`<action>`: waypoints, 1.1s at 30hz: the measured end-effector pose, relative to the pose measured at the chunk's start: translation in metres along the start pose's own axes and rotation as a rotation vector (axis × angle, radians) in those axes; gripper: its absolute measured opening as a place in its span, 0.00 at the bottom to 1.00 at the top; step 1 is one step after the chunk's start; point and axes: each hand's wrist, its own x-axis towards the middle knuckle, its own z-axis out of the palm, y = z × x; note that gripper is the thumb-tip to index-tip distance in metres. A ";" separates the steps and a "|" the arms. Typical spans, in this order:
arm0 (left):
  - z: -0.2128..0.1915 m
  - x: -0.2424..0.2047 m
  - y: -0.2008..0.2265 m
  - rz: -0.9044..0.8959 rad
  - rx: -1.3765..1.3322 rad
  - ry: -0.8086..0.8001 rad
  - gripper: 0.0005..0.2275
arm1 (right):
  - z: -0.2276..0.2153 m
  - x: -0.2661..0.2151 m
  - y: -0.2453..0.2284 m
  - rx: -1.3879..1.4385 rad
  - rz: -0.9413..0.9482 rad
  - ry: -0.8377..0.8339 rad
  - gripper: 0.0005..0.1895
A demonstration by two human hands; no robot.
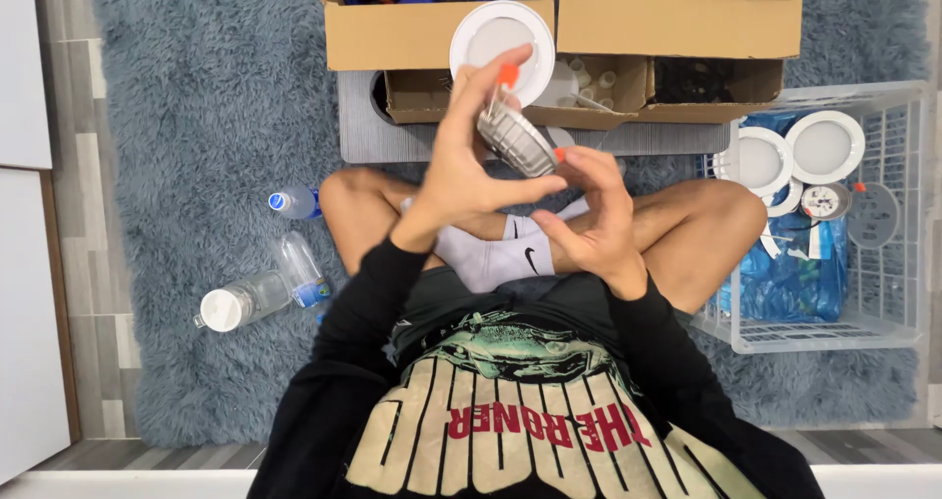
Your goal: Assembling and inspecting circular LED light fixtures by attaching trim rings and checking components
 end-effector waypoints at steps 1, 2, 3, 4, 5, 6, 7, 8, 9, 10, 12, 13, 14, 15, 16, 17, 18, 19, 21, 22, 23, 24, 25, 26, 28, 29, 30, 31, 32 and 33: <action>0.007 -0.003 0.003 -0.036 -0.102 0.057 0.46 | 0.002 0.005 -0.004 -0.164 -0.068 0.072 0.31; 0.013 -0.006 0.006 -0.072 -0.202 0.116 0.44 | 0.005 0.011 -0.007 -0.327 -0.139 0.141 0.30; 0.019 -0.007 0.009 -0.071 -0.201 0.116 0.44 | 0.005 0.012 -0.006 -0.327 -0.140 0.141 0.30; 0.025 -0.008 0.013 -0.124 -0.376 0.142 0.44 | 0.004 0.012 -0.004 -0.288 -0.097 0.155 0.28; 0.031 -0.009 0.016 -0.176 -0.552 0.168 0.45 | 0.004 0.012 -0.003 -0.250 -0.055 0.168 0.26; 0.033 -0.011 0.014 -0.179 -0.553 0.168 0.45 | 0.003 0.015 -0.005 -0.250 -0.051 0.168 0.26; 0.036 -0.014 0.011 -0.184 -0.540 0.175 0.44 | 0.003 0.019 -0.008 -0.247 -0.080 0.159 0.22; 0.038 -0.016 0.008 -0.188 -0.526 0.183 0.44 | 0.002 0.023 -0.010 -0.243 -0.110 0.149 0.19; 0.038 -0.017 0.009 -0.190 -0.526 0.183 0.44 | 0.000 0.021 -0.005 -0.243 -0.108 0.149 0.19; 0.038 -0.018 0.009 -0.180 -0.544 0.152 0.42 | -0.002 0.019 -0.001 -0.240 -0.107 0.158 0.16; 0.036 -0.020 0.005 -0.172 -0.562 0.124 0.40 | -0.007 0.018 0.005 -0.237 -0.104 0.166 0.13; 0.033 -0.021 0.000 -0.144 -0.584 0.097 0.36 | -0.010 0.019 0.007 -0.196 -0.098 0.167 0.15; 0.031 -0.023 -0.005 -0.115 -0.607 0.070 0.33 | -0.012 0.020 0.008 -0.157 -0.091 0.169 0.16; 0.029 -0.024 -0.019 -0.118 -0.608 0.072 0.33 | -0.015 0.019 0.015 -0.156 -0.089 0.167 0.16; 0.026 -0.024 -0.033 -0.099 -0.597 0.103 0.31 | -0.019 0.020 0.023 -0.048 -0.109 0.187 0.18; 0.024 -0.025 -0.047 -0.080 -0.586 0.134 0.30 | -0.022 0.020 0.030 0.061 -0.129 0.205 0.19; 0.016 -0.022 -0.042 -0.079 -0.586 0.135 0.30 | -0.024 0.022 0.029 0.061 -0.130 0.204 0.19; 0.008 -0.020 -0.037 -0.079 -0.465 0.128 0.29 | -0.026 0.025 0.027 0.086 -0.115 0.181 0.19; -0.003 -0.014 -0.033 -0.081 -0.346 0.122 0.28 | -0.029 0.031 0.023 0.111 -0.098 0.157 0.19; -0.007 -0.011 -0.033 -0.082 -0.371 0.105 0.28 | -0.028 0.035 0.021 0.111 -0.076 0.144 0.18; -0.011 -0.008 -0.033 -0.083 -0.395 0.087 0.28 | -0.028 0.039 0.019 0.111 -0.054 0.131 0.18; -0.017 -0.003 -0.024 -0.084 -0.396 0.089 0.28 | -0.031 0.042 0.019 0.111 -0.053 0.129 0.18; -0.023 0.002 -0.016 -0.089 -0.346 0.043 0.25 | -0.033 0.046 0.019 0.058 -0.022 0.090 0.16; -0.029 0.006 -0.007 -0.097 -0.297 -0.003 0.22 | -0.035 0.049 0.018 0.005 0.011 0.051 0.15; -0.037 0.019 0.008 -0.103 -0.294 -0.024 0.18 | -0.039 0.061 0.019 0.040 0.041 0.031 0.15; -0.041 0.025 0.015 -0.106 -0.288 -0.048 0.16 | -0.040 0.068 0.019 0.074 0.068 0.013 0.14; -0.044 0.029 0.017 -0.104 -0.287 -0.045 0.16 | -0.041 0.074 0.019 0.075 0.067 0.011 0.14; -0.046 0.034 0.019 -0.120 -0.245 -0.066 0.17 | -0.042 0.080 0.019 0.079 0.086 0.001 0.14; -0.048 0.037 0.021 -0.139 -0.204 -0.088 0.19 | -0.042 0.084 0.019 0.083 0.109 -0.007 0.13; -0.049 0.041 0.021 -0.141 -0.206 -0.088 0.19 | -0.043 0.090 0.020 0.082 0.111 -0.008 0.13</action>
